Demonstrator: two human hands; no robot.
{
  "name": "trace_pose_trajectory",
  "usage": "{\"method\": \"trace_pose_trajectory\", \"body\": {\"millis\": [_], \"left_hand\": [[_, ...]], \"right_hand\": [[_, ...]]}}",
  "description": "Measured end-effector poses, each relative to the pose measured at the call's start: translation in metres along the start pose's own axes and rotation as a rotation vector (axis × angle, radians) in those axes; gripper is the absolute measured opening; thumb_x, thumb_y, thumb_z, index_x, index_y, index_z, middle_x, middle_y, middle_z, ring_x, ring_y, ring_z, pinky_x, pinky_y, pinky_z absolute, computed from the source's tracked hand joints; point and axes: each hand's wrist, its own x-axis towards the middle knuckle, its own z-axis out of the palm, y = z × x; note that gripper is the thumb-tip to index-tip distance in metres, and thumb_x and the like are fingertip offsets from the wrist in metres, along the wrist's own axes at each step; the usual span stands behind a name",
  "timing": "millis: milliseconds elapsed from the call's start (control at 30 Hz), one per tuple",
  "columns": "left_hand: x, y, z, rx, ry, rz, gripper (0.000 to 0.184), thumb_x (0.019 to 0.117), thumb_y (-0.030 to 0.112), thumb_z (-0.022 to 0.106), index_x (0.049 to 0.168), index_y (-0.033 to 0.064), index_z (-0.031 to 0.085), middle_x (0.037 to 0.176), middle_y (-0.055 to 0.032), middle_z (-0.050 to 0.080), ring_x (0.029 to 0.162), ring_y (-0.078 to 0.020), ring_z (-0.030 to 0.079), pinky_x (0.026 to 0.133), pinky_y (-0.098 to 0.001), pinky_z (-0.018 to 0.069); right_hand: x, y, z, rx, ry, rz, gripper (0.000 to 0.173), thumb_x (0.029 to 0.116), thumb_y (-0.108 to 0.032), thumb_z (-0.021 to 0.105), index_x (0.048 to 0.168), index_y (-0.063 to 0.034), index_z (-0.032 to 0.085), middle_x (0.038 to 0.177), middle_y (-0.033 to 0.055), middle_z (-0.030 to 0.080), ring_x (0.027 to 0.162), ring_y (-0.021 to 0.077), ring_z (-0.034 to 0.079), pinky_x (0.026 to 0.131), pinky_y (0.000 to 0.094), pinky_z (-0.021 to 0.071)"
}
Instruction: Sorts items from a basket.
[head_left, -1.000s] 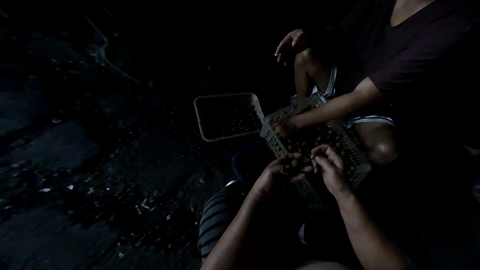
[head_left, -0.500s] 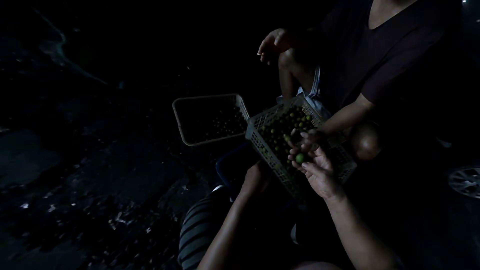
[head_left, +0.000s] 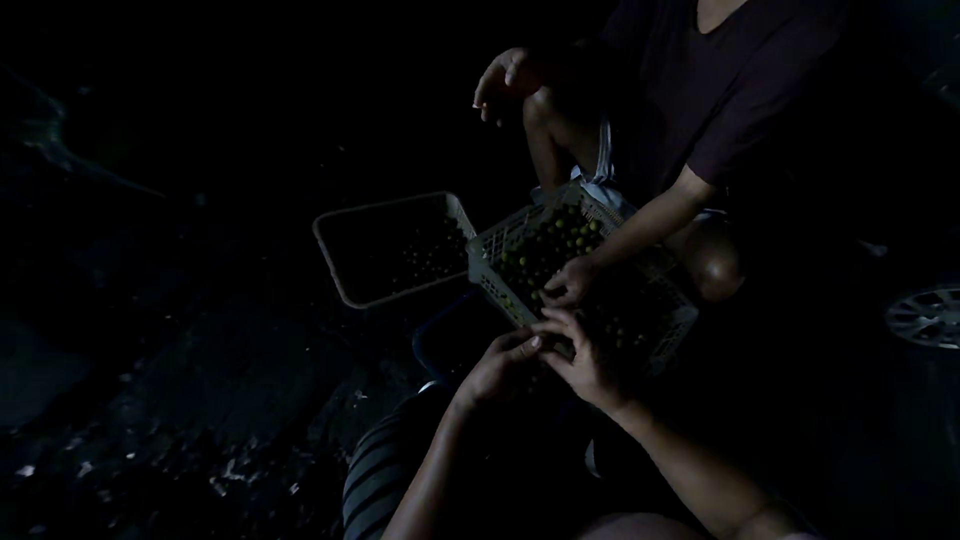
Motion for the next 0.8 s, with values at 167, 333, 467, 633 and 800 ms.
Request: {"method": "trace_pose_trajectory", "body": {"millis": [167,333,467,633,800], "left_hand": [[-0.001,0.002,0.001,0.072,0.161,0.074,0.017,0.0986,0.017,0.058,0.112,0.0087,0.067,0.091,-0.0032,0.071,0.072,-0.0088,0.066,0.063,-0.0249,0.0574],[-0.004,0.01,0.004,0.302,0.269,-0.006,0.019,0.1003,0.008,0.057,0.118,0.0038,0.064,0.098,-0.0045,0.071,0.086,-0.0114,0.069,0.079,-0.0292,0.06],[0.005,0.007,0.011,0.579,0.287,-0.215,0.024,0.1001,0.022,0.067,0.117,0.0052,0.066,0.098,-0.0027,0.071,0.083,-0.0086,0.068,0.076,-0.0276,0.0583],[0.007,0.002,0.007,0.377,0.44,-0.068,0.02,0.1042,0.01,0.053,0.119,0.0014,0.063,0.097,-0.0044,0.069,0.08,-0.0087,0.065,0.071,-0.0267,0.0564],[0.005,-0.002,-0.011,0.297,0.421,0.071,0.032,0.1074,0.015,0.034,0.117,0.004,0.062,0.099,-0.0024,0.069,0.081,-0.0081,0.064,0.07,-0.0241,0.0543]], "right_hand": [[0.002,0.022,-0.017,0.037,-0.032,0.066,0.045,0.0949,-0.021,0.072,0.137,-0.0066,0.062,0.13,0.0081,0.068,0.12,0.0177,0.064,0.105,0.0393,0.0526],[0.019,0.105,-0.094,-0.042,0.003,0.5,0.032,0.1059,-0.013,0.055,0.136,-0.0017,0.056,0.131,0.0197,0.064,0.111,0.0314,0.068,0.096,0.0472,0.0561],[0.014,0.175,-0.12,-0.244,-0.143,0.879,0.03,0.1057,-0.016,0.055,0.132,-0.0027,0.06,0.128,0.0231,0.064,0.112,0.0393,0.066,0.095,0.0567,0.0542],[0.003,0.211,-0.089,-0.253,-0.26,1.055,0.047,0.1032,-0.024,0.062,0.133,0.0116,0.055,0.132,0.0305,0.06,0.123,0.04,0.06,0.107,0.0526,0.0465],[0.003,0.224,-0.085,-0.1,-0.074,1.077,0.044,0.094,-0.018,0.072,0.126,0.0098,0.06,0.119,0.0284,0.064,0.105,0.0382,0.066,0.093,0.0549,0.054]]}}
